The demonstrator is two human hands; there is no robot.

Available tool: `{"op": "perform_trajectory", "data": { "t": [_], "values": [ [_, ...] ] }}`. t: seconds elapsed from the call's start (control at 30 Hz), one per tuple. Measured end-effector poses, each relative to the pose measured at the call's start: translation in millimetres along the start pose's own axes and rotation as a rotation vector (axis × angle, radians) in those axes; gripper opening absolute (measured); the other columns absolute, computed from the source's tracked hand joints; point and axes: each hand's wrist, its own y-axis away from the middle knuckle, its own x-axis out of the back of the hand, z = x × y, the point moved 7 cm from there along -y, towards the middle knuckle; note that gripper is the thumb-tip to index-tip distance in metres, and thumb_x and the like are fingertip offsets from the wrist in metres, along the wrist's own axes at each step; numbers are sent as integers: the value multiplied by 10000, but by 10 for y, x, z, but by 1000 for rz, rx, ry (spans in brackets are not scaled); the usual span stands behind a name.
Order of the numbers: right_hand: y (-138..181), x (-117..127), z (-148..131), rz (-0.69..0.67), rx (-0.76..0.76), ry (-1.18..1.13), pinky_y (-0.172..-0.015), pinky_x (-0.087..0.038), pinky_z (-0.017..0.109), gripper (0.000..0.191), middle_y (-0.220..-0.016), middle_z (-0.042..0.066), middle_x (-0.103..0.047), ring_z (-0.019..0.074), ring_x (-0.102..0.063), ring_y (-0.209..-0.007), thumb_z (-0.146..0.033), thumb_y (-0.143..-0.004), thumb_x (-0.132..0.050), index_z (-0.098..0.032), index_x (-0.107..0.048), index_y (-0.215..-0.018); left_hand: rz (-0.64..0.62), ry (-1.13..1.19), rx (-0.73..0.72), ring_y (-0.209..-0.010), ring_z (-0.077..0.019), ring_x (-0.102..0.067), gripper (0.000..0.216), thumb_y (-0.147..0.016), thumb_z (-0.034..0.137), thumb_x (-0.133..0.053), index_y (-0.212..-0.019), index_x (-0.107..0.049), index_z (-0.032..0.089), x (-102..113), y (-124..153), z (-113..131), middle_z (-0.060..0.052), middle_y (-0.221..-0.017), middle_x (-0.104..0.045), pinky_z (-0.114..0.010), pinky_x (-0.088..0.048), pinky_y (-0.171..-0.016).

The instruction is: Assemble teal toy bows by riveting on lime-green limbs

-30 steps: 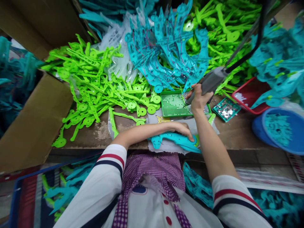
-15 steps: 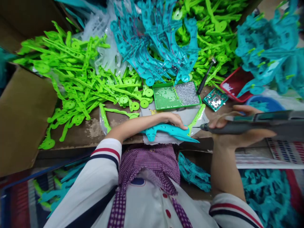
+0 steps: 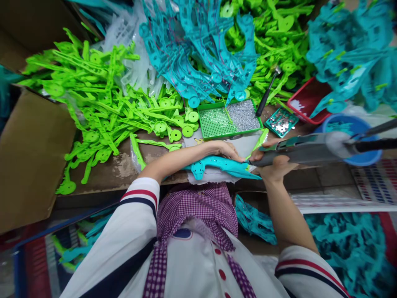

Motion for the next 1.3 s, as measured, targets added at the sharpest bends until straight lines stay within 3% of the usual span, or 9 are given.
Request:
{"op": "perform_trajectory", "data": {
  "t": [0.13, 0.4, 0.67, 0.83, 0.93, 1.03, 1.17, 1.3],
  "values": [
    [33, 26, 43, 3, -18, -17, -409, -387, 348, 696, -484, -33, -437, 198, -467, -394, -919, -622, -592, -320, -672, -967, 51, -22, -23, -655, -136, -519, 442, -657, 590, -841, -682, -686, 176, 46, -23, -8, -17, -644, -558, -295, -446, -603],
    [30, -20, 54, -30, -36, -120, -382, -400, 328, 645, -447, -53, -475, 183, -488, -366, -872, -554, -712, -269, -537, -704, -55, 1, -113, -605, -128, -565, 452, -656, 557, -827, -790, -748, 133, 45, -203, -73, -35, -673, -640, -283, -465, -571],
    [107, -58, 48, -104, 71, -246, -366, -406, 281, 563, -473, -72, -519, 151, -498, -366, -758, -634, -781, -248, -570, -742, 65, 62, -102, -531, -119, -520, 340, -587, 465, -862, -628, -717, 161, 33, -167, -45, -33, -612, -625, -271, -390, -502],
    [-65, -50, -80, -10, 59, -197, -358, -381, 278, 604, -496, -69, -525, 145, -487, -372, -822, -631, -728, -265, -628, -843, 183, 35, -188, -563, -140, -547, 246, -654, 402, -825, -634, -730, 176, 159, -67, 130, -43, -628, -645, -316, -449, -590],
    [-315, -90, -265, 20, 127, -214, -362, -385, 268, 612, -473, -82, -475, 130, -471, -359, -857, -672, -655, -278, -633, -869, 339, -135, -342, -646, -146, -595, 194, -730, 364, -779, -716, -752, 173, 311, 223, 339, -43, -691, -681, -308, -476, -694],
    [-491, -110, -349, 73, 199, -181, -405, -426, 273, 470, -506, -68, -523, 127, -526, -400, -724, -754, -704, -273, -650, -871, 494, -451, -439, -849, -196, -674, 275, -769, 368, -767, -963, -773, 173, 326, 760, 359, -72, -944, -761, -314, -492, -808],
    [-594, -303, -148, 106, 158, -208, -392, -393, 286, 392, -499, -66, -504, 126, -498, -374, -641, -816, -683, -250, -658, -834, 677, -698, -363, -1117, -276, -650, 518, -800, 436, -791, -1236, -683, 179, 171, 1456, -127, -122, -1234, -709, -395, -486, -975],
    [-823, -767, 220, 30, 81, -161, -416, -396, 310, 444, -504, -52, -503, 141, -520, -408, -682, -799, -667, -241, -637, -768, 846, -812, -319, -1281, -333, -566, 671, -798, 473, -815, -1352, -591, 168, -41, 1817, -632, -177, -1408, -585, -477, -460, -1072]
  ]
}}
